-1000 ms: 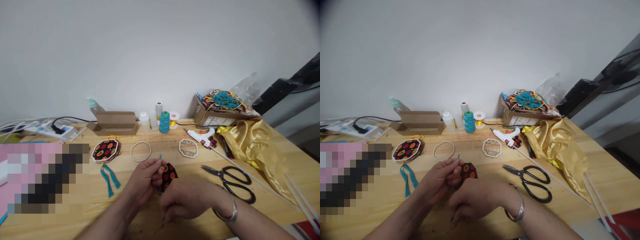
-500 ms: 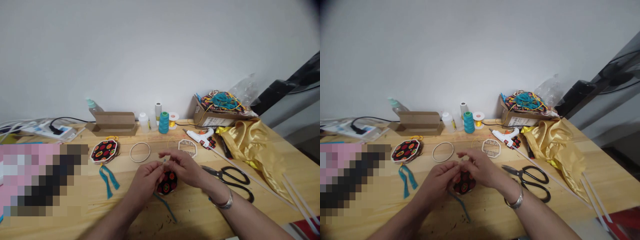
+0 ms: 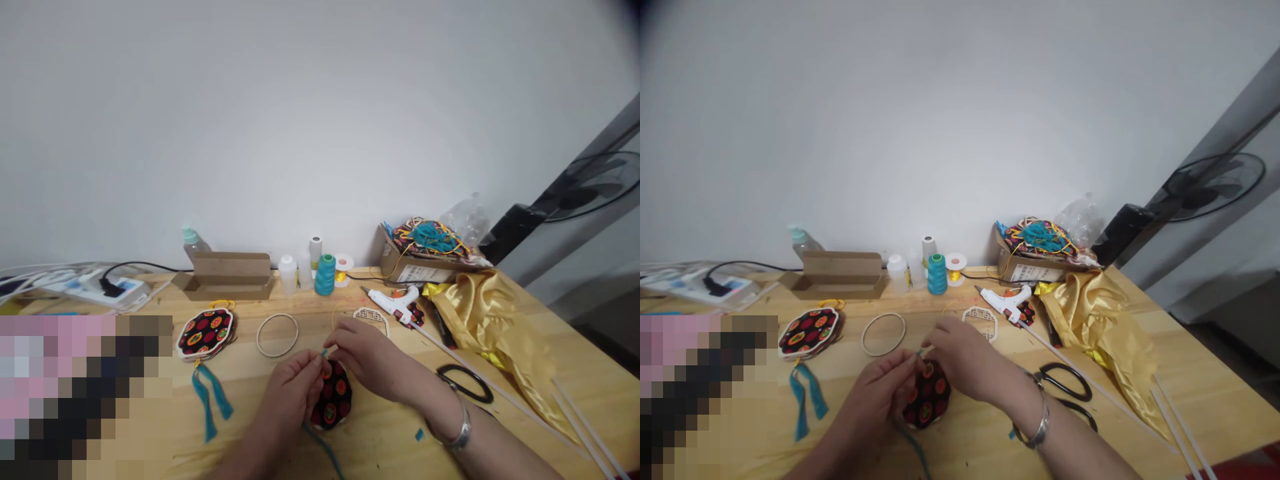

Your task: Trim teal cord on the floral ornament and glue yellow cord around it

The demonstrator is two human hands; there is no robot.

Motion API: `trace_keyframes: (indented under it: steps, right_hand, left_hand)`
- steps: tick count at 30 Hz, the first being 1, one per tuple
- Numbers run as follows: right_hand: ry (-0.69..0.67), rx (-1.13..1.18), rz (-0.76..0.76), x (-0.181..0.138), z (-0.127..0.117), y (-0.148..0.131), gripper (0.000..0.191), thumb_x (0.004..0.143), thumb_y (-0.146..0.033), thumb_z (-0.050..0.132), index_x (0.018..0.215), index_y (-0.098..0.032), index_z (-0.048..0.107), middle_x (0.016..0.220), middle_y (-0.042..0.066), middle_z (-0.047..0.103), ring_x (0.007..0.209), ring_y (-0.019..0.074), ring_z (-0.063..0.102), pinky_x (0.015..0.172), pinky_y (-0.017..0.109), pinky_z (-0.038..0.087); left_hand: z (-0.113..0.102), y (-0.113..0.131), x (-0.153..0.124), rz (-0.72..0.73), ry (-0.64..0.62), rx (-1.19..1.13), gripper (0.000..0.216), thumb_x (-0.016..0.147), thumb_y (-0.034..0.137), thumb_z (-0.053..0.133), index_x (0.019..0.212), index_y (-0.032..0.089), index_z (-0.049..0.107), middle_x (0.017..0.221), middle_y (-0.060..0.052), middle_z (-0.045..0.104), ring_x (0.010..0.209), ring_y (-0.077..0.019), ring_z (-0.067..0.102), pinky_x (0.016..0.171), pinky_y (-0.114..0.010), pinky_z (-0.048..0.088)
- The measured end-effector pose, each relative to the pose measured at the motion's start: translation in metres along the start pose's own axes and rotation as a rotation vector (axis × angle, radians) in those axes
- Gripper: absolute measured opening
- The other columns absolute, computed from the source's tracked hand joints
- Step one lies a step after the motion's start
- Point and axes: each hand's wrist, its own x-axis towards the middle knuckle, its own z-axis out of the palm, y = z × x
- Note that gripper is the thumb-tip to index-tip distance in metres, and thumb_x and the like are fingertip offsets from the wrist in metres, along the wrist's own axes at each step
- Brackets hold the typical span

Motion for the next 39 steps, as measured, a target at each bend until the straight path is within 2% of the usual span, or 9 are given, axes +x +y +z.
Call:
trace_keyframes:
  steps: [5, 12, 15, 18, 22, 25, 27, 31, 39]
  right_hand:
    - [0.068, -0.257, -0.04, 0.023, -0.034, 0.004, 0.016, 0.086, -0.013, 0.045, 0.082, -0.016, 0.06, 0.084, 0.005, 0.055, 0.077, 0.0136, 0.05, 0.066, 0.023, 0.037]
    - [0.343, -0.171, 0.034, 0.076, -0.063, 0.02, 0.016, 0.085, -0.016, 0.046, 0.082, -0.016, 0.061, 0.092, 0.005, 0.054, 0.076, 0.0121, 0.051, 0.073, 0.025, 0.039]
    - [0.35, -0.124, 0.06, 0.091, -0.066, 0.023, 0.017, 0.084, -0.013, 0.045, 0.082, -0.014, 0.061, 0.091, 0.007, 0.055, 0.077, 0.0135, 0.051, 0.073, 0.027, 0.04]
    - [0.223, -0.088, -0.021, 0.092, -0.066, 0.017, 0.023, 0.077, -0.003, 0.047, 0.09, -0.014, 0.062, 0.091, 0.005, 0.059, 0.081, 0.0128, 0.053, 0.075, 0.025, 0.041]
    - [-0.229, -0.037, -0.254, 0.078, -0.055, -0.001, 0.058, 0.066, 0.007, 0.047, 0.116, -0.021, 0.053, 0.113, 0.003, 0.056, 0.096, 0.0119, 0.052, 0.08, 0.022, 0.04]
    - [-0.393, -0.124, -0.227, 0.07, -0.039, -0.009, 0.038, 0.067, -0.006, 0.061, 0.102, -0.021, 0.063, 0.105, 0.003, 0.055, 0.081, 0.0118, 0.054, 0.069, 0.021, 0.042]
    - [-0.313, -0.199, -0.132, 0.071, -0.031, -0.011, 0.009, 0.073, -0.016, 0.061, 0.079, -0.017, 0.067, 0.091, 0.002, 0.055, 0.066, 0.0095, 0.051, 0.061, 0.021, 0.04]
    - [-0.056, -0.243, -0.018, 0.084, -0.03, -0.005, 0.021, 0.086, -0.022, 0.047, 0.078, -0.015, 0.065, 0.087, 0.004, 0.051, 0.071, 0.0107, 0.048, 0.067, 0.023, 0.037]
    - [0.276, -0.218, 0.138, 0.11, -0.044, 0.017, 0.023, 0.087, -0.025, 0.046, 0.079, -0.016, 0.065, 0.078, 0.003, 0.053, 0.071, 0.0117, 0.049, 0.069, 0.023, 0.036]
  left_hand:
    - [-0.002, 0.004, -0.005, 0.032, -0.007, -0.078, 0.033, 0.062, 0.045, 0.068, 0.063, 0.013, 0.059, 0.043, 0.008, 0.036, 0.036, -0.0019, 0.025, 0.037, -0.016, 0.014]
    - [-0.004, 0.01, -0.01, 0.103, -0.038, -0.177, 0.032, 0.063, 0.043, 0.07, 0.063, 0.013, 0.06, 0.043, 0.009, 0.036, 0.034, -0.0008, 0.024, 0.035, -0.015, 0.013]
    - [-0.004, 0.011, -0.012, 0.111, -0.049, -0.229, 0.03, 0.063, 0.041, 0.07, 0.064, 0.013, 0.06, 0.043, 0.009, 0.036, 0.034, -0.0007, 0.023, 0.035, -0.015, 0.013]
    - [-0.004, 0.011, -0.013, 0.121, -0.039, -0.278, 0.03, 0.063, 0.04, 0.071, 0.064, 0.013, 0.059, 0.042, 0.01, 0.034, 0.034, -0.0006, 0.021, 0.035, -0.015, 0.012]
    - [-0.003, 0.014, -0.014, 0.117, -0.027, -0.294, 0.032, 0.059, 0.042, 0.073, 0.062, 0.013, 0.058, 0.041, 0.01, 0.032, 0.033, -0.0005, 0.02, 0.035, -0.016, 0.012]
    - [-0.002, 0.015, -0.015, 0.109, -0.037, -0.318, 0.034, 0.055, 0.043, 0.075, 0.061, 0.013, 0.058, 0.039, 0.011, 0.03, 0.033, -0.0004, 0.019, 0.034, -0.016, 0.012]
    - [-0.002, 0.016, -0.016, 0.11, -0.045, -0.333, 0.035, 0.055, 0.043, 0.075, 0.06, 0.013, 0.058, 0.039, 0.011, 0.029, 0.033, -0.0004, 0.017, 0.034, -0.016, 0.012]
    - [-0.002, 0.015, -0.018, 0.121, -0.054, -0.357, 0.032, 0.058, 0.041, 0.074, 0.061, 0.013, 0.058, 0.04, 0.011, 0.027, 0.035, -0.0008, 0.017, 0.035, -0.016, 0.012]
    - [-0.005, 0.012, -0.017, 0.127, -0.039, -0.369, 0.031, 0.06, 0.041, 0.073, 0.063, 0.014, 0.059, 0.042, 0.011, 0.027, 0.036, -0.0011, 0.016, 0.036, -0.016, 0.011]
